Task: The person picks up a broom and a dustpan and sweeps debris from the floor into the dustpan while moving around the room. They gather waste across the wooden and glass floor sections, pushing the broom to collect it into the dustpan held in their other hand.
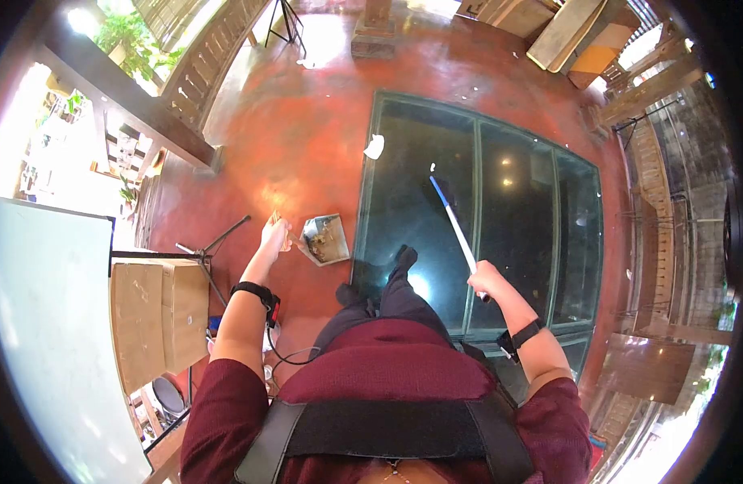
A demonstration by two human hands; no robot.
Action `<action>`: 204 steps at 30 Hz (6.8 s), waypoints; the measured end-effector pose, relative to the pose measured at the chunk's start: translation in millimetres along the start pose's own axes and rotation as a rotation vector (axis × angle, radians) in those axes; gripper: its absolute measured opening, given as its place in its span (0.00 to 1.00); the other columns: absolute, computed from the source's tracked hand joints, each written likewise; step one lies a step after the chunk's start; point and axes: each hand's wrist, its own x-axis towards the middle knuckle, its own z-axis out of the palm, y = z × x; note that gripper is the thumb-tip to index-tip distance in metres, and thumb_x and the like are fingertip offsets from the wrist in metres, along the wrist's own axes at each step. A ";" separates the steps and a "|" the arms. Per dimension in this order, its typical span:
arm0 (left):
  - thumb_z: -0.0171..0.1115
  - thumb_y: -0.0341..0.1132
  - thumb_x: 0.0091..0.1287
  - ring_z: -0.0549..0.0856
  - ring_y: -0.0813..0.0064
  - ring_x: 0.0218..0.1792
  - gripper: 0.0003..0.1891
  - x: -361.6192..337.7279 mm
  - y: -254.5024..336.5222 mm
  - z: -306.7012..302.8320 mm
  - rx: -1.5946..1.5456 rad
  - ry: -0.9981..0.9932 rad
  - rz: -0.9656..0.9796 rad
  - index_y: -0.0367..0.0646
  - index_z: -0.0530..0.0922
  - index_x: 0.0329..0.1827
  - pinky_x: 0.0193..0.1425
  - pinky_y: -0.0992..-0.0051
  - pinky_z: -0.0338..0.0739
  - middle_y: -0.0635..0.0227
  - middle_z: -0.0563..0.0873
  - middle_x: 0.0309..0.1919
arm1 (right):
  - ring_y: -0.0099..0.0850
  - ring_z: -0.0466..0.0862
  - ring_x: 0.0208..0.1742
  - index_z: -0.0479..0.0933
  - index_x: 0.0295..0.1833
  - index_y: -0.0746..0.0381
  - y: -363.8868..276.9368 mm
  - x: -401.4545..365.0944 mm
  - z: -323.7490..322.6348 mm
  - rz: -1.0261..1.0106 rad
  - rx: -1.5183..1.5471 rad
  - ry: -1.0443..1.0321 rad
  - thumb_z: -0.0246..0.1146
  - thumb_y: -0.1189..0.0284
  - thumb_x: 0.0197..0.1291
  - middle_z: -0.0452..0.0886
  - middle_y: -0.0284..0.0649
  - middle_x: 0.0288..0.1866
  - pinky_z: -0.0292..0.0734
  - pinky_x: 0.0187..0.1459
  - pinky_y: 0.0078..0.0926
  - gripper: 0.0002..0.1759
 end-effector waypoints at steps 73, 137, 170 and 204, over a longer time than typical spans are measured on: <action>0.47 0.36 0.53 0.63 0.77 0.09 0.04 281.6 243.4 74.8 -0.042 -0.163 0.058 0.49 0.64 0.30 0.11 0.75 0.62 0.71 0.67 0.18 | 0.17 0.66 0.13 0.69 0.43 0.66 -122.3 95.6 -156.5 -0.065 0.655 -0.164 0.56 0.79 0.49 0.65 0.30 0.16 0.60 0.13 0.16 0.13; 0.46 0.37 0.54 0.66 0.78 0.11 0.06 317.7 266.5 43.4 -0.130 -0.017 0.078 0.47 0.63 0.32 0.11 0.75 0.64 0.70 0.68 0.18 | 0.42 0.78 0.36 0.69 0.49 0.67 -230.1 138.9 -123.9 -0.407 -0.145 -0.155 0.54 0.75 0.45 0.77 0.51 0.35 0.72 0.36 0.34 0.21; 0.48 0.34 0.51 0.69 0.77 0.13 0.06 358.4 300.0 27.5 -0.110 0.021 0.133 0.48 0.64 0.31 0.13 0.77 0.66 0.69 0.70 0.20 | 0.15 0.64 0.15 0.68 0.35 0.67 -306.4 250.3 -154.3 -0.102 0.942 -0.491 0.55 0.81 0.49 0.65 0.29 0.20 0.60 0.12 0.12 0.06; 0.49 0.38 0.51 0.73 0.75 0.21 0.07 602.8 545.4 -55.8 -0.201 0.186 0.111 0.46 0.67 0.29 0.21 0.74 0.71 0.69 0.72 0.23 | 0.45 0.78 0.36 0.73 0.38 0.68 -710.0 523.7 -363.1 -0.602 -0.240 -0.004 0.52 0.78 0.41 0.77 0.55 0.32 0.73 0.36 0.37 0.14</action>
